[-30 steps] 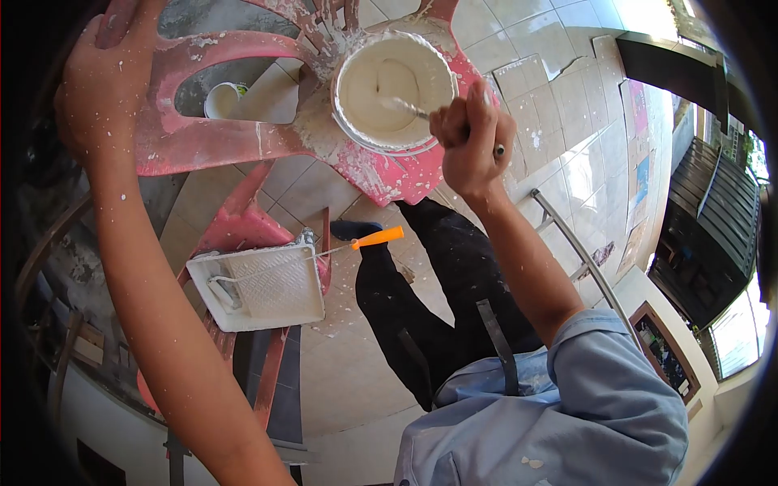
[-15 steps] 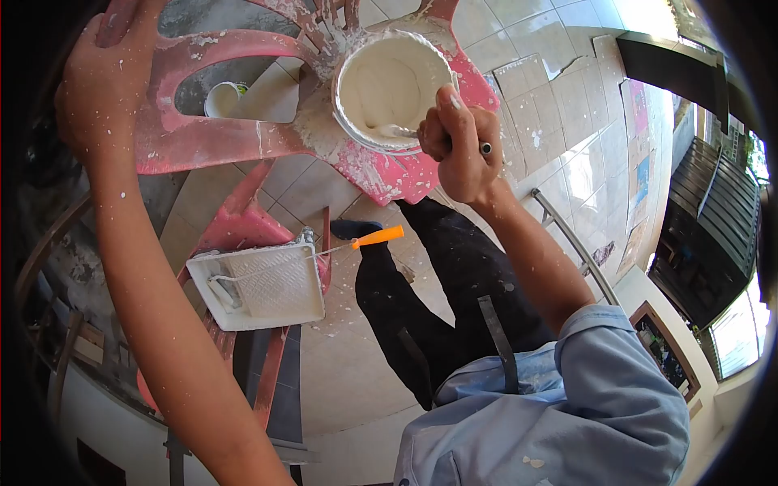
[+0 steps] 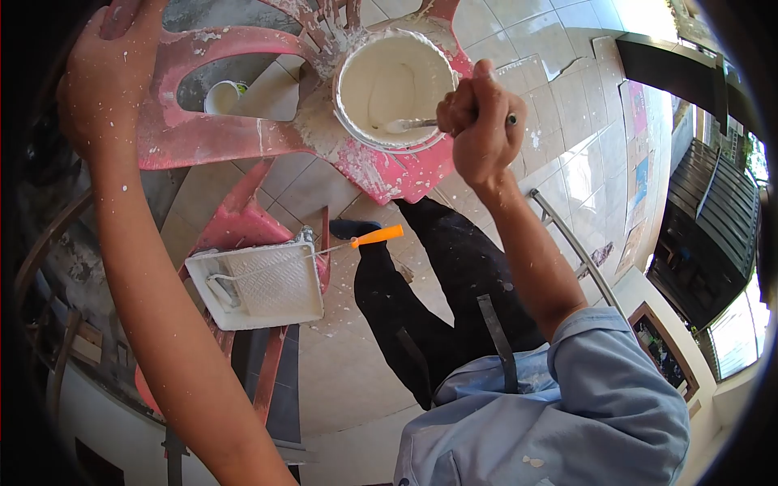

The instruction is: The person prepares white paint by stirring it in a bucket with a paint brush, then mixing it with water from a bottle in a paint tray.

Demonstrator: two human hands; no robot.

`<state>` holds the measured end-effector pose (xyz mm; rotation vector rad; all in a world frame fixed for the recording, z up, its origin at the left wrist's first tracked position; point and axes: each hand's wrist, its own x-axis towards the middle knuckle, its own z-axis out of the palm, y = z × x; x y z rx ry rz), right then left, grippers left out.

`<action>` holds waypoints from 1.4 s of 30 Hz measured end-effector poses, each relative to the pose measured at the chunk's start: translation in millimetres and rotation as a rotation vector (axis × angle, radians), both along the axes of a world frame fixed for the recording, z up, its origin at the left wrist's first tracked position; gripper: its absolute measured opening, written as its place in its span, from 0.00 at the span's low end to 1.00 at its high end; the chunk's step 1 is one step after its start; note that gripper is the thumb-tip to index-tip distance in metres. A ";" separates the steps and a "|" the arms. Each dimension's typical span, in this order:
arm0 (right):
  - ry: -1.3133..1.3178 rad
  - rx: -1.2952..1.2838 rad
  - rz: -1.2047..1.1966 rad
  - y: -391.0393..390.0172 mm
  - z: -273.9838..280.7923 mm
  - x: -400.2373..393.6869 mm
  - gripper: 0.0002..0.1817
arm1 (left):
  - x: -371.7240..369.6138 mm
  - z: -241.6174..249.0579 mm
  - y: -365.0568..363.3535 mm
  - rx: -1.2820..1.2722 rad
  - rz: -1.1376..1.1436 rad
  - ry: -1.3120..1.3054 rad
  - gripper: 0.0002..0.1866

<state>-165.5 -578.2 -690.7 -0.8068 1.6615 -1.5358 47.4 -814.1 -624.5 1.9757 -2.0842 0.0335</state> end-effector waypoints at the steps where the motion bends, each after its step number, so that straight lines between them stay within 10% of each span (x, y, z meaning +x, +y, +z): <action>1: 0.055 -0.012 -0.038 -9.7 1.3 -12.6 0.34 | -2.4 4.5 2.7 0.035 -0.002 0.003 0.54; 5: 0.252 -0.265 -0.322 -61.0 -14.0 -34.8 0.29 | -3.8 3.6 5.5 0.082 -0.011 0.005 0.55; 12: 0.091 0.088 0.114 1.3 -0.1 13.3 0.32 | 6.6 0.0 -5.5 0.080 -0.062 -0.068 0.56; 21: 0.264 -0.373 -0.222 -62.5 -17.5 -10.9 0.29 | 12.5 -11.7 -15.4 -0.027 -0.065 -0.081 0.55; 27: 0.022 0.003 0.142 20.5 -4.4 -2.4 0.27 | -5.4 9.3 4.2 0.110 -0.014 0.007 0.56; 36: 0.284 -0.369 -0.180 -53.1 -24.6 -8.3 0.27 | 7.9 -9.9 -10.3 0.013 -0.053 -0.097 0.56; 42: -0.031 -0.053 0.005 24.9 -8.5 -1.3 0.32 | 14.9 -6.2 -13.7 0.031 -0.090 -0.146 0.54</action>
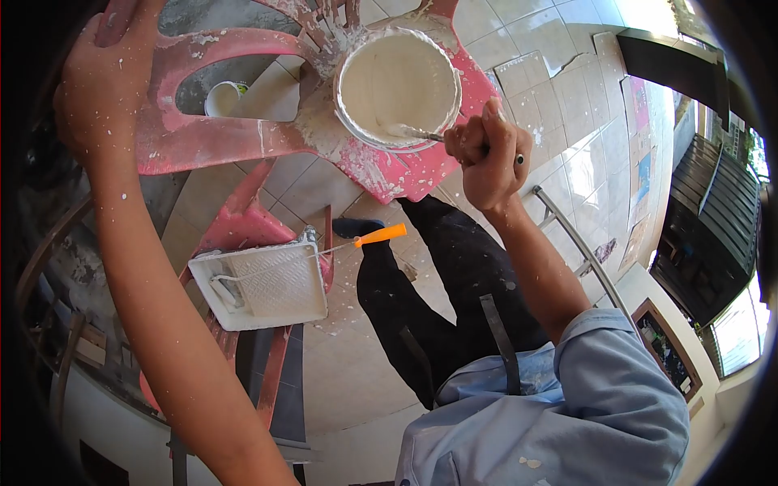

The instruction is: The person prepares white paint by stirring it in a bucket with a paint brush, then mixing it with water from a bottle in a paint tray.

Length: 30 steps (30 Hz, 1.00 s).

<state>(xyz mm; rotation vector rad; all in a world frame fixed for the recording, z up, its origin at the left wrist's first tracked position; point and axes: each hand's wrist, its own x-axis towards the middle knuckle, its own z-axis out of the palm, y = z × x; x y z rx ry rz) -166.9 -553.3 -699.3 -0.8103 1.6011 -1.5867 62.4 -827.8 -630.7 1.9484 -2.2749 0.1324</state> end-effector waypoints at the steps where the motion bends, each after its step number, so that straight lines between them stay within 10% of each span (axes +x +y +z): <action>1: 0.022 0.009 0.014 -4.2 2.6 -4.6 0.32 | -1.8 1.1 1.8 -0.010 0.007 0.013 0.54; 6: -0.103 -0.201 -0.293 -97.5 -28.5 -23.2 0.28 | -1.0 -4.5 -0.8 -0.078 0.016 0.030 0.52; 8: 0.244 -0.331 -0.176 -89.4 -12.5 2.5 0.29 | -2.0 -4.3 0.4 -0.075 0.019 0.038 0.52; 16: 0.071 -0.074 0.355 -1.7 -6.0 -17.4 0.30 | -3.6 -2.1 3.4 -0.092 0.012 0.068 0.54; 25: 0.656 -0.323 -0.003 -34.8 -22.1 6.5 0.25 | -4.3 -3.5 1.6 -0.097 0.006 0.065 0.53; 30: 0.054 -0.101 0.223 11.4 -4.4 8.5 0.30 | -3.3 -1.8 2.9 -0.075 0.002 0.056 0.53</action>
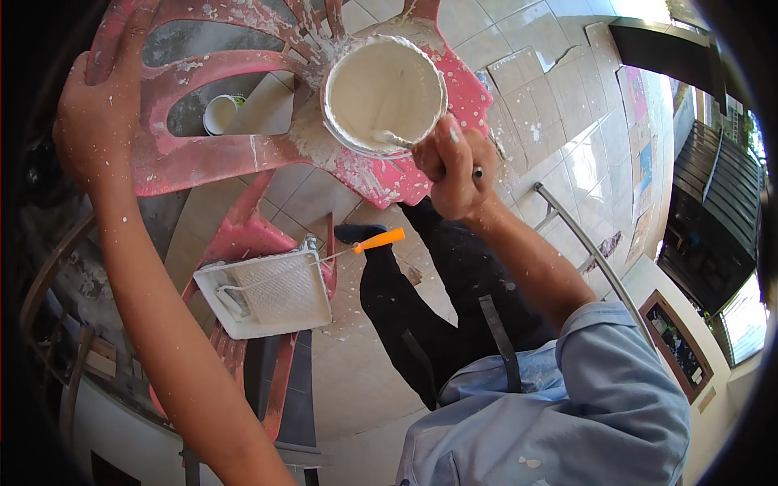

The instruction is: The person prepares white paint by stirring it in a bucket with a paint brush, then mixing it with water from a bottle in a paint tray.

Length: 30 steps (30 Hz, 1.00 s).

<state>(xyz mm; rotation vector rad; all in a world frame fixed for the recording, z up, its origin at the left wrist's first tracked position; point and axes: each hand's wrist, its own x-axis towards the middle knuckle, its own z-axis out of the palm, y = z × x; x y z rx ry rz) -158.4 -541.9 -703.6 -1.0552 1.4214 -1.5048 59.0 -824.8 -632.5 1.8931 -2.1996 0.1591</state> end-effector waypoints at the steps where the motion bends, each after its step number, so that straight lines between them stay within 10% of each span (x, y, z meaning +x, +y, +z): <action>1: 0.000 0.067 -0.025 -10.7 -0.5 -13.2 0.31 | -0.5 0.5 0.2 -0.004 0.007 -0.002 0.52; 8: 0.176 -0.127 -0.373 -83.2 -14.1 -25.5 0.31 | 0.7 -4.0 0.0 -0.036 0.000 0.004 0.51; 16: 0.090 0.146 0.043 -14.8 0.7 -41.8 0.32 | -5.2 5.9 8.1 0.084 0.014 0.010 0.52; 22: 0.019 -0.106 -0.477 -83.6 -8.4 -28.1 0.32 | -5.1 7.0 6.1 0.123 0.011 0.026 0.50; 30: 0.087 0.100 0.018 -24.8 5.4 -26.3 0.32 | -16.9 12.3 15.2 0.089 0.073 0.107 0.52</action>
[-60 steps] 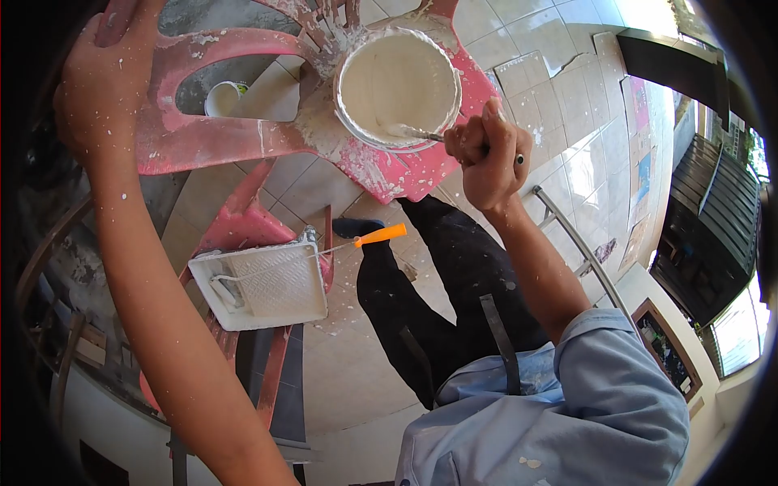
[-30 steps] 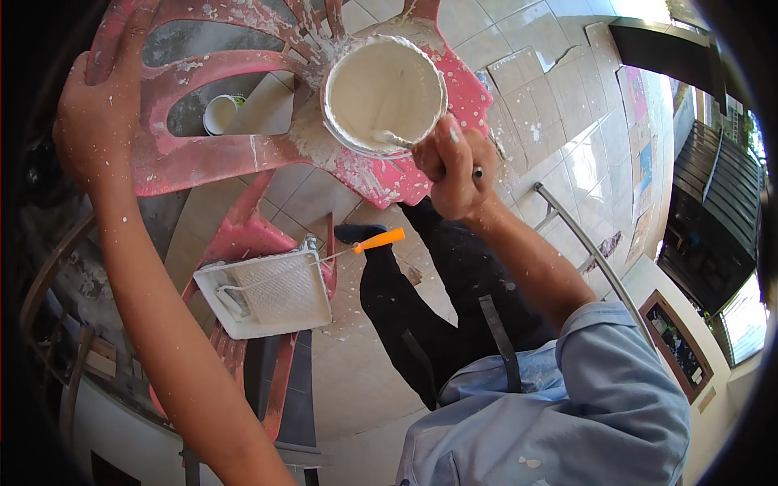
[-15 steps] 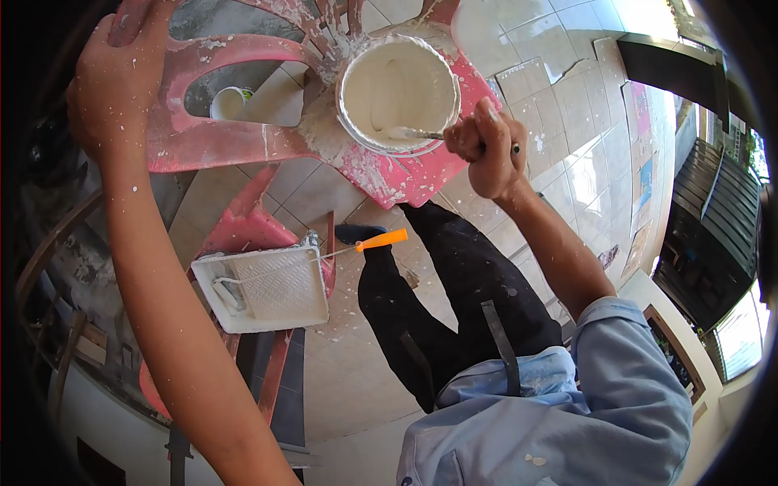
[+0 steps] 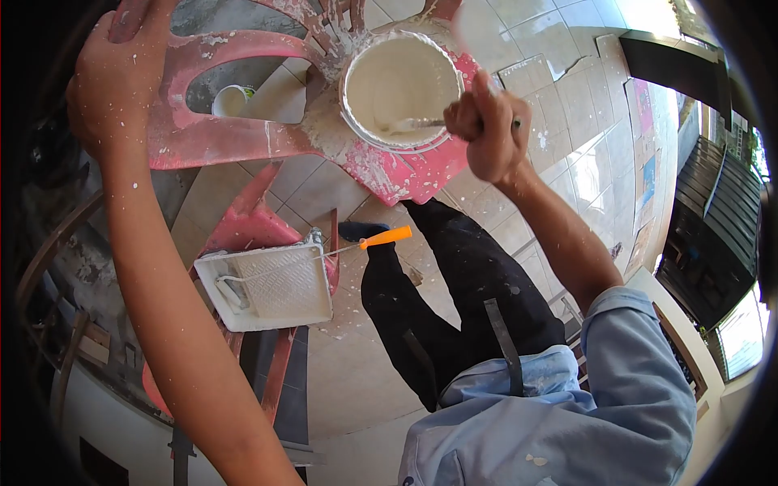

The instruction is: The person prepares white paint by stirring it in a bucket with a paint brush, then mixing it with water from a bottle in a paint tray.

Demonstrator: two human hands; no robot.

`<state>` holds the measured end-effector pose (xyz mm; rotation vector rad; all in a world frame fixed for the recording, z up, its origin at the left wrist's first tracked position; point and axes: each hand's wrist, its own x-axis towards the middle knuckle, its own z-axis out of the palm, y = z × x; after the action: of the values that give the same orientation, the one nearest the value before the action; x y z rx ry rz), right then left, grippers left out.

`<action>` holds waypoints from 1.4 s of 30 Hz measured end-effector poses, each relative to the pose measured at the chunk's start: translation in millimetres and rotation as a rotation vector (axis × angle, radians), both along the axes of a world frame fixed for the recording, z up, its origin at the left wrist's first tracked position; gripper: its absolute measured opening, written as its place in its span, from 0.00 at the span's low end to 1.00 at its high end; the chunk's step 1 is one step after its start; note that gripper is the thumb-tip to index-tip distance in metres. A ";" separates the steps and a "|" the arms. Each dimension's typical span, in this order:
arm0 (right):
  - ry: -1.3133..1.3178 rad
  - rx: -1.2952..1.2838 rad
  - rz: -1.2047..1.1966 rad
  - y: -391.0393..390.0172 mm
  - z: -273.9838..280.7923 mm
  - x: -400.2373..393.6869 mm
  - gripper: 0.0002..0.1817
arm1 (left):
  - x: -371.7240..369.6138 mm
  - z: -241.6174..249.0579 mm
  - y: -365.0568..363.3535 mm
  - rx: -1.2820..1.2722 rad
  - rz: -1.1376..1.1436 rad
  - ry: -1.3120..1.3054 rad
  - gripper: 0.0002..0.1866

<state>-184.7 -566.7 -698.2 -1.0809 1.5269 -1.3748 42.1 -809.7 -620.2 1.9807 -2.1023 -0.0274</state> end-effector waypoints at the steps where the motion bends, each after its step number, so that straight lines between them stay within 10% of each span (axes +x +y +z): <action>1: -0.017 0.019 -0.066 -21.4 2.8 -10.8 0.30 | 3.2 -1.7 -2.2 -0.008 -0.021 -0.034 0.53; 6: 0.114 -0.369 -0.356 -68.3 2.4 -5.7 0.27 | 14.1 -7.7 -12.4 -0.013 -0.073 -0.141 0.54; 10: -0.291 -0.028 -0.252 6.6 -8.3 30.1 0.30 | 9.2 -3.0 -7.1 0.020 -0.046 -0.128 0.53; 14: -0.060 -0.013 -0.008 7.8 2.2 7.9 0.31 | 8.8 -1.6 -6.1 0.010 -0.055 -0.107 0.53; 21: 0.010 -0.271 -0.389 -69.3 -1.6 14.5 0.32 | 10.2 -9.3 -5.8 -0.095 -0.070 -0.068 0.47; 28: -0.101 -0.004 0.130 20.7 0.3 4.1 0.31 | 10.7 -2.6 -6.3 0.004 -0.060 -0.102 0.53; 35: 0.134 -0.316 -0.406 -74.1 -4.5 -3.9 0.28 | 12.5 -8.1 -8.8 -0.041 -0.060 -0.109 0.53; 38: -0.298 -0.108 -0.354 -24.2 -17.6 23.7 0.31 | 10.6 -9.2 -7.3 -0.051 -0.052 -0.071 0.53; 42: -0.037 0.074 0.140 9.7 7.9 -3.9 0.33 | 10.6 -7.4 -4.8 -0.063 -0.070 -0.062 0.50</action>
<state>-188.5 -556.9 -690.2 -1.0891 1.4362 -1.2278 52.7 -814.5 -627.6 1.8941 -2.1824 0.0873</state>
